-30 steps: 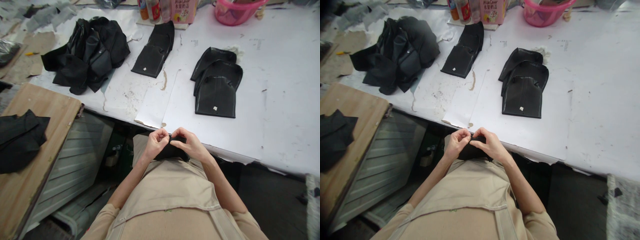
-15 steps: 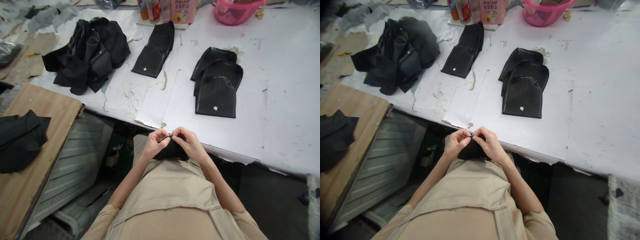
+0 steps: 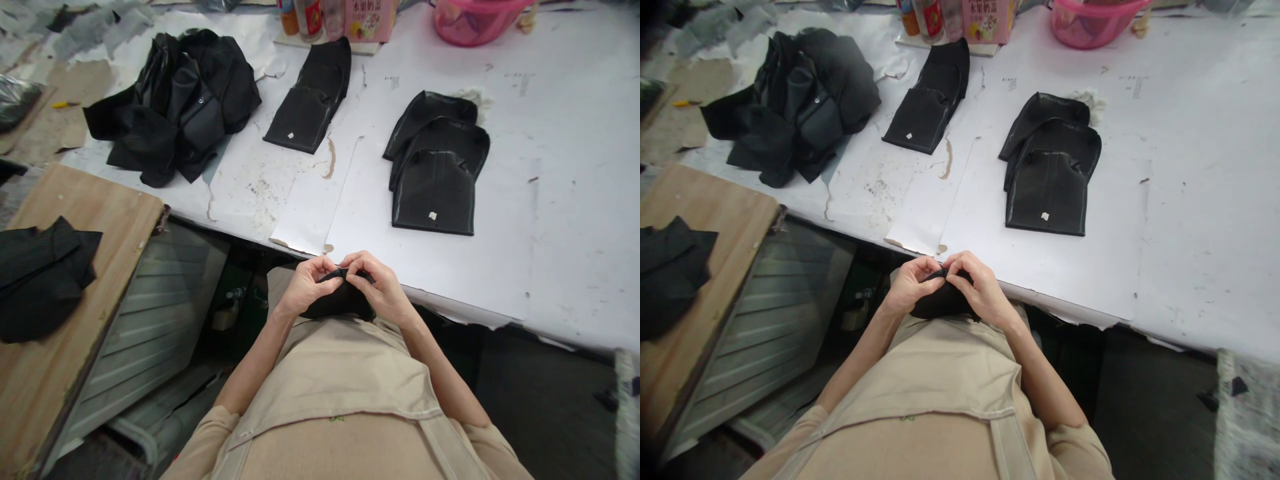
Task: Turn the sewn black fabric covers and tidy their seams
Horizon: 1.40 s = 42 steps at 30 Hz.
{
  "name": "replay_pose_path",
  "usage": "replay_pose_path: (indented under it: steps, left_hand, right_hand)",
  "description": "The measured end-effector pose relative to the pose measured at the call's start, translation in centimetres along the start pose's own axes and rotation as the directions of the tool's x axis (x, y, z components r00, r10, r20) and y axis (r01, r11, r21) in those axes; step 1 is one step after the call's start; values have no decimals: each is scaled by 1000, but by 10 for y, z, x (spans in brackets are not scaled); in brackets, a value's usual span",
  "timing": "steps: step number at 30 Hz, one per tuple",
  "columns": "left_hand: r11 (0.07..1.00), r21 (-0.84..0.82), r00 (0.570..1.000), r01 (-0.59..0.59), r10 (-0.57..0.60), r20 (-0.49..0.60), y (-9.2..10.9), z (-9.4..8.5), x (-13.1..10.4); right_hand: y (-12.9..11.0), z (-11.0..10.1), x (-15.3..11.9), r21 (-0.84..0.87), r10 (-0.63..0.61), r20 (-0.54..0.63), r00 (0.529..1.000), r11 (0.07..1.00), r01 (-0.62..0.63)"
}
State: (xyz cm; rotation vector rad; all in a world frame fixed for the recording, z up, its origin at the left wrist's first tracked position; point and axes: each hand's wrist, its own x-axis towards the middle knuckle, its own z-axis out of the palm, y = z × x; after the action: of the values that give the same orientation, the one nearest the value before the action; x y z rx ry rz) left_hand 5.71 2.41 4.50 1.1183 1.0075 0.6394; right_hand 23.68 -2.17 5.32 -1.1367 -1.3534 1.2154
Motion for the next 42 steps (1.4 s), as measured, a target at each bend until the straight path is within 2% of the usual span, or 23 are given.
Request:
replay_pose_path:
  steps: [4, 9, 13, 17, 21, 26, 30, 33, 38, 42]
  left_hand:
    - [998, -52, 1000, 19, -20, -16, -1, 1, 0]
    - [987, -134, 996, 85, -84, 9, 1, -1, -2]
    - [984, -133, 993, 120, -119, 12, 8, -4, -3]
    - [986, -130, 993, 107, -112, -32, 17, -15, -5]
    - [991, -121, 990, 54, -69, -126, 23, -31, -7]
    - [994, -105, 974, -2, -22, -224, 26, -45, -8]
    - [996, -93, 968, -6, -17, -249, 27, -48, -8]
    - [995, -95, 960, -27, -1, -282, 26, -47, -8]
    - [996, -81, 957, -47, 22, -288, 24, -47, -9]
    - [993, -88, 951, -75, 45, -307, 22, -48, -9]
  right_hand:
    - [3, 3, 0, -3, 50, -31, 998, 999, -50]
    - [3, 4, 1, -8, 42, -6, 999, 999, -42]
    - [3, 4, 1, -48, 52, -16, 999, 997, -53]
    - [7, -2, 1, -140, 30, -47, 998, 990, -36]
    - [14, -12, -2, -209, -6, -100, 995, 978, -15]
    - [23, -14, -6, -70, 42, -140, 989, 996, -53]
    - [25, -7, -5, 97, 168, -145, 975, 983, -154]
    - [26, -3, -4, 188, 216, -150, 965, 964, -187]
    - [29, 1, -4, 276, 251, -207, 946, 942, -189]
    - [30, 3, -3, 259, 249, -237, 939, 948, -186]
